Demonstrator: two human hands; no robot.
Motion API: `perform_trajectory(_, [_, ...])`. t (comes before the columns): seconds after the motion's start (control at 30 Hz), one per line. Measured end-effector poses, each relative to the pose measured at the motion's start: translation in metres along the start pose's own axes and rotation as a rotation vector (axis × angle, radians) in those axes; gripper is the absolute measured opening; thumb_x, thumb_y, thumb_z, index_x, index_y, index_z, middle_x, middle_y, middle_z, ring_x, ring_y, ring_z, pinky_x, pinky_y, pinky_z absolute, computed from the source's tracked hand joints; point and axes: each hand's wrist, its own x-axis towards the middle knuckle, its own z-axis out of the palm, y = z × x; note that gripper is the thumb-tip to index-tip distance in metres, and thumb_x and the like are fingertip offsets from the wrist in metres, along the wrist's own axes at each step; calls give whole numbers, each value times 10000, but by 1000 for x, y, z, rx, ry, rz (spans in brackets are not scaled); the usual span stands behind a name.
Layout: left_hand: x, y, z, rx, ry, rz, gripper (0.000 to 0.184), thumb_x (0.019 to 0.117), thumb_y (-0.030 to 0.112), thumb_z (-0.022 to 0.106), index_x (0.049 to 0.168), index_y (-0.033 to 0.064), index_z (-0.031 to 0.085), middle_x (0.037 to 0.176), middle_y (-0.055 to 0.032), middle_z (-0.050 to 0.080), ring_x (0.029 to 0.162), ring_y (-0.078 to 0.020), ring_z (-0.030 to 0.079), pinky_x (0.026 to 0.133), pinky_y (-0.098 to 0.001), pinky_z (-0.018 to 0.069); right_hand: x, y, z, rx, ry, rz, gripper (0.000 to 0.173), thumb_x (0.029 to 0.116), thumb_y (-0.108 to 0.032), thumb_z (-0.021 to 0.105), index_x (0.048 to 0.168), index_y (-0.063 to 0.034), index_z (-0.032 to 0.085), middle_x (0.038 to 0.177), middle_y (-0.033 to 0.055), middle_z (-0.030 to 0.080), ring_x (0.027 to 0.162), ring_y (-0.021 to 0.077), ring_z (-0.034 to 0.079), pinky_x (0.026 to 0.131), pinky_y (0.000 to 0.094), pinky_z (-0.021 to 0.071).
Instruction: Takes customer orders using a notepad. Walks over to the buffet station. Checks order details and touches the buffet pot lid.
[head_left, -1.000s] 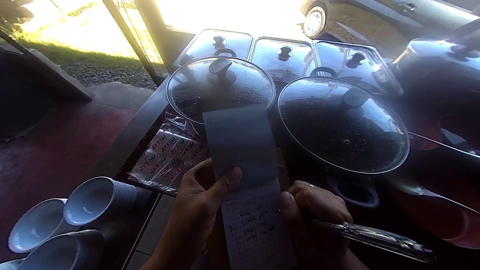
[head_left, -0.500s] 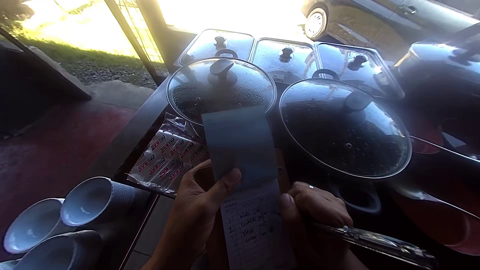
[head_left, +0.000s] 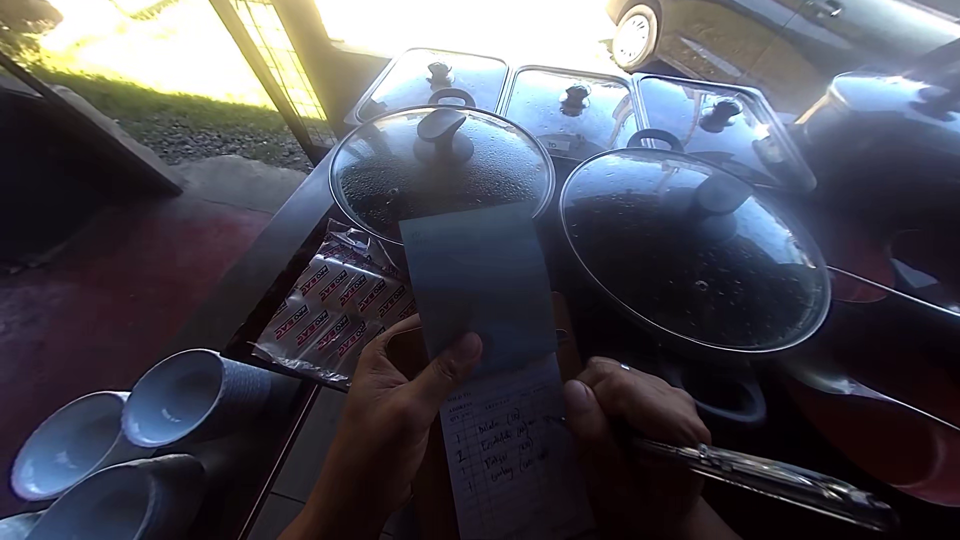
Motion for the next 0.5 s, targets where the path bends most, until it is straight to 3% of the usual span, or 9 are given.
perform_trajectory(0.13, [1, 0, 1, 22, 1, -5, 206, 906, 179, 745, 1099, 109, 735, 929, -103, 755, 810, -163, 753, 745, -301, 644, 8, -1, -2, 27, -16, 1, 288, 995, -94, 589, 722, -87, 498, 618, -10, 520, 588, 17, 533, 551, 150, 439])
perform_trajectory(0.5, [-1, -1, 0, 18, -31, 5, 193, 911, 176, 747, 1090, 105, 743, 941, -109, 751, 821, -166, 749, 753, -303, 642, 5, 3, 5, -43, -13, -21, 299, 962, -67, 597, 692, -99, 474, 595, -13, 496, 573, 20, 520, 535, 148, 427])
